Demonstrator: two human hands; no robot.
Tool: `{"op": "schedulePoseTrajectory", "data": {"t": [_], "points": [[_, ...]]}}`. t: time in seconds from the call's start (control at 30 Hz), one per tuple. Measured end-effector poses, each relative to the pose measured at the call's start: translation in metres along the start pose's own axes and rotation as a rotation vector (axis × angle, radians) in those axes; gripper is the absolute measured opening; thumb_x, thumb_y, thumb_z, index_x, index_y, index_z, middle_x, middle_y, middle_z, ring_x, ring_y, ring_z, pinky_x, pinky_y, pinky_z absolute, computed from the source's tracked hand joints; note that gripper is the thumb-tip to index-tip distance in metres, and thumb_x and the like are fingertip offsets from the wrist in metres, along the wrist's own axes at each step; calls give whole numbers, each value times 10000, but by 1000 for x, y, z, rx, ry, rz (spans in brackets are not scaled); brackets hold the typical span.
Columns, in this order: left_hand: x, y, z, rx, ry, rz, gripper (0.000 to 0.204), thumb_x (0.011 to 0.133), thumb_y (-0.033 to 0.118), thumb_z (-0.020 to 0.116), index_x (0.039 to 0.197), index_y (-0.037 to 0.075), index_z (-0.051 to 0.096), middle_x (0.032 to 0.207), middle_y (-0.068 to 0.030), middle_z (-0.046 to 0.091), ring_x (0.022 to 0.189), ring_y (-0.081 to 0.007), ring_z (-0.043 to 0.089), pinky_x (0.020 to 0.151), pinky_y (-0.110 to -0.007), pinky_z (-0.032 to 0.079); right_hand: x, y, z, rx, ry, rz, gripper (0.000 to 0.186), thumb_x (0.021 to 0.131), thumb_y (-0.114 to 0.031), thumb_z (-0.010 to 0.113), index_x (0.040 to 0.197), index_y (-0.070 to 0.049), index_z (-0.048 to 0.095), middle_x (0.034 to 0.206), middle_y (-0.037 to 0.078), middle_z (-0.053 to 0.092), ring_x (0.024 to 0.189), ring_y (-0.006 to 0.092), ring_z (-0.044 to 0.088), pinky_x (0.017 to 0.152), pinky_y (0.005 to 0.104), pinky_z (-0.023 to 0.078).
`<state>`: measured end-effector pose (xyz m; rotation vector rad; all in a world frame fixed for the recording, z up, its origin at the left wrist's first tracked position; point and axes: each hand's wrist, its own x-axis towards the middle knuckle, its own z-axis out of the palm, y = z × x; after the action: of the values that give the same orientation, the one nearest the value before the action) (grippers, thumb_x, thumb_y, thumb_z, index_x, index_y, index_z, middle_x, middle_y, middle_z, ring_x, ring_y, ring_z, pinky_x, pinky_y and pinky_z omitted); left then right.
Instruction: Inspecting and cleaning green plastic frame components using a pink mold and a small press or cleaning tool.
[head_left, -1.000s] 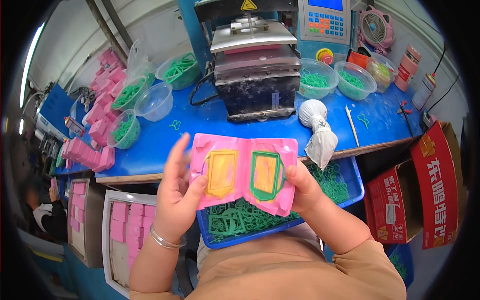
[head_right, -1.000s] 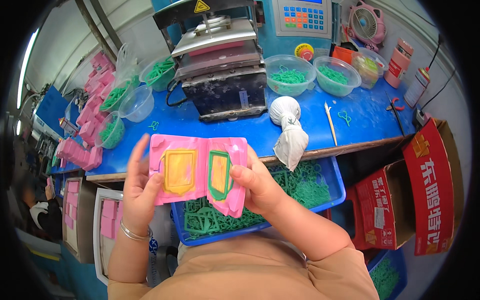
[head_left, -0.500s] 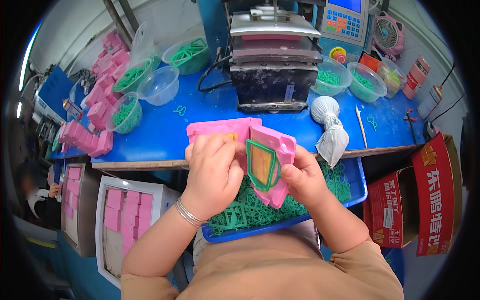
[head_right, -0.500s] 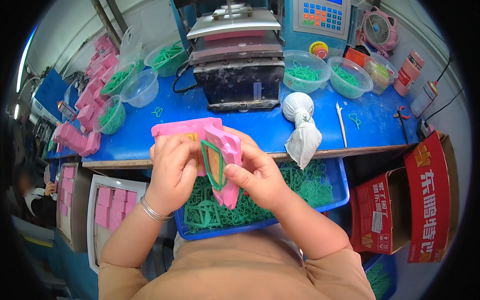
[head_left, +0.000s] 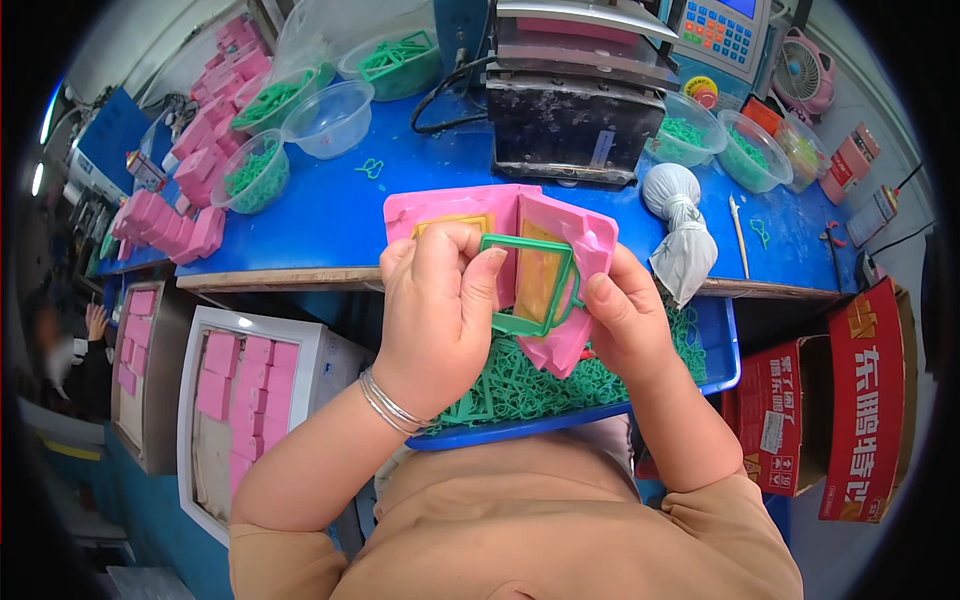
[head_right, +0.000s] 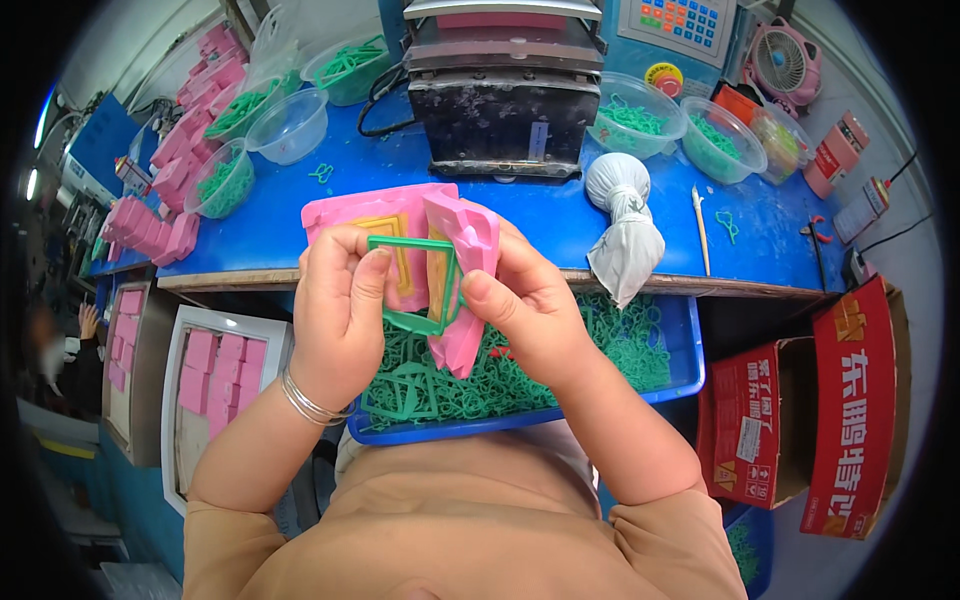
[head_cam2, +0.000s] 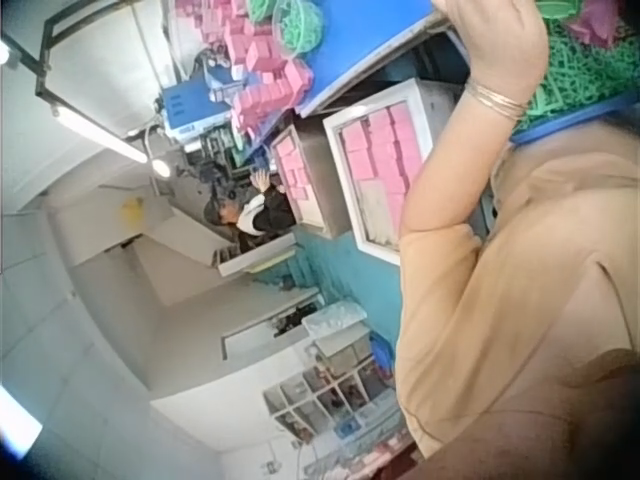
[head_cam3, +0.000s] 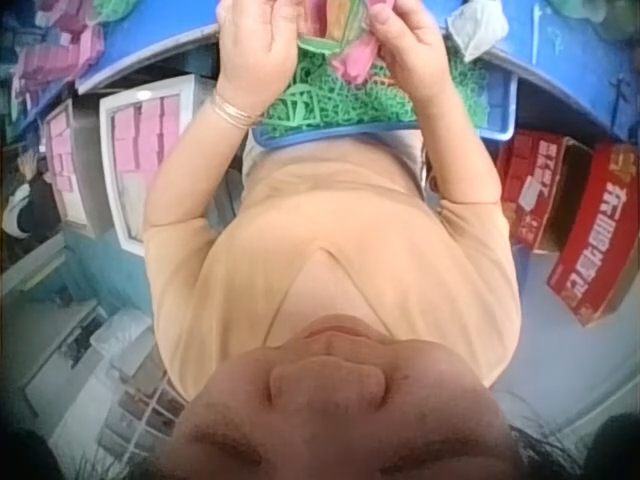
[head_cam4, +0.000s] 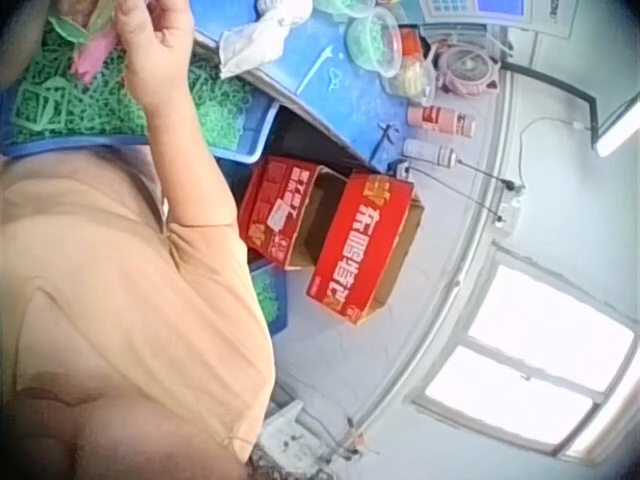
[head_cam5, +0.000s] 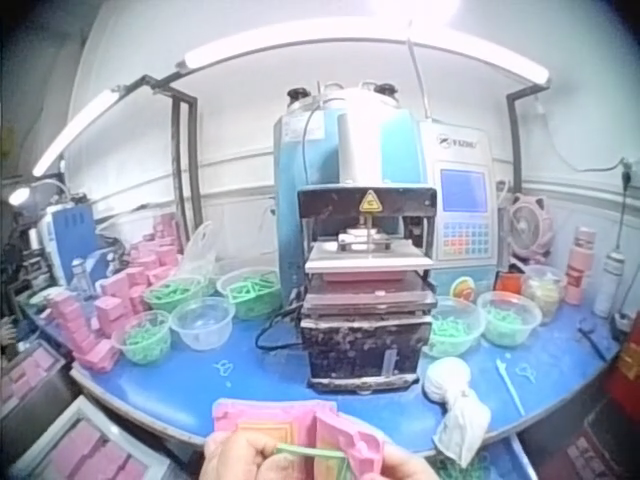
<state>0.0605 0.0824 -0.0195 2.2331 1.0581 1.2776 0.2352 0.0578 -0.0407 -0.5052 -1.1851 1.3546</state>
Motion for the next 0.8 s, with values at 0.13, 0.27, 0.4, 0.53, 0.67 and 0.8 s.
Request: {"op": "schedulePoseTrajectory", "data": {"t": [0.13, 0.27, 0.4, 0.53, 0.67, 0.8], "points": [[1, 12, 2, -62, 120, -45, 97, 822, 97, 544, 881, 47, 484, 658, -56, 540, 603, -227, 477, 687, -343, 329, 1, 3, -1, -46, 59, 41, 529, 816, -284, 592, 1233, -7, 420, 1247, 67, 390, 1141, 169, 387, 933, 318, 333], [3, 18, -2, 33, 155, 107, 118, 802, 58, 565, 884, 21, 489, 709, -85, 550, 615, -252, 495, 589, -332, 389, 6, 5, 6, 29, 113, 60, 540, 774, -277, 643, 1186, -7, 422, 1235, 83, 389, 1107, 171, 412, 922, 318, 343], [-1, 20, -18, 43, 291, 209, 123, 820, 70, 563, 888, 1, 486, 716, -85, 551, 559, -205, 507, 507, -298, 410, 10, 5, 15, 42, 155, 42, 510, 732, -239, 691, 1085, -33, 385, 1236, 118, 364, 1052, 177, 448, 894, 318, 371], [6, 31, -46, -567, 375, -89, 104, 886, 99, 470, 922, 5, 444, 713, -74, 547, 575, -112, 513, 499, -245, 417, 11, 3, 16, 57, 197, 7, 577, 738, -270, 665, 1153, -33, 342, 1194, 128, 377, 1046, 188, 454, 879, 327, 392], [-3, 29, -54, -773, 163, -500, 160, 914, 164, 417, 944, 6, 412, 789, -135, 581, 644, -135, 563, 539, -232, 447, 21, -14, 8, -68, 147, -17, 609, 700, -290, 668, 1180, -35, 394, 1193, 129, 394, 1075, 207, 446, 892, 352, 384], [-20, 21, -53, -1183, 73, -726, 187, 918, 170, 396, 987, -4, 407, 960, -215, 571, 877, -267, 579, 733, -352, 494, 31, -46, 10, -1186, 61, -354, 556, 552, -264, 750, 1046, -86, 566, 1170, 159, 444, 1051, 308, 464, 881, 401, 380]]}}
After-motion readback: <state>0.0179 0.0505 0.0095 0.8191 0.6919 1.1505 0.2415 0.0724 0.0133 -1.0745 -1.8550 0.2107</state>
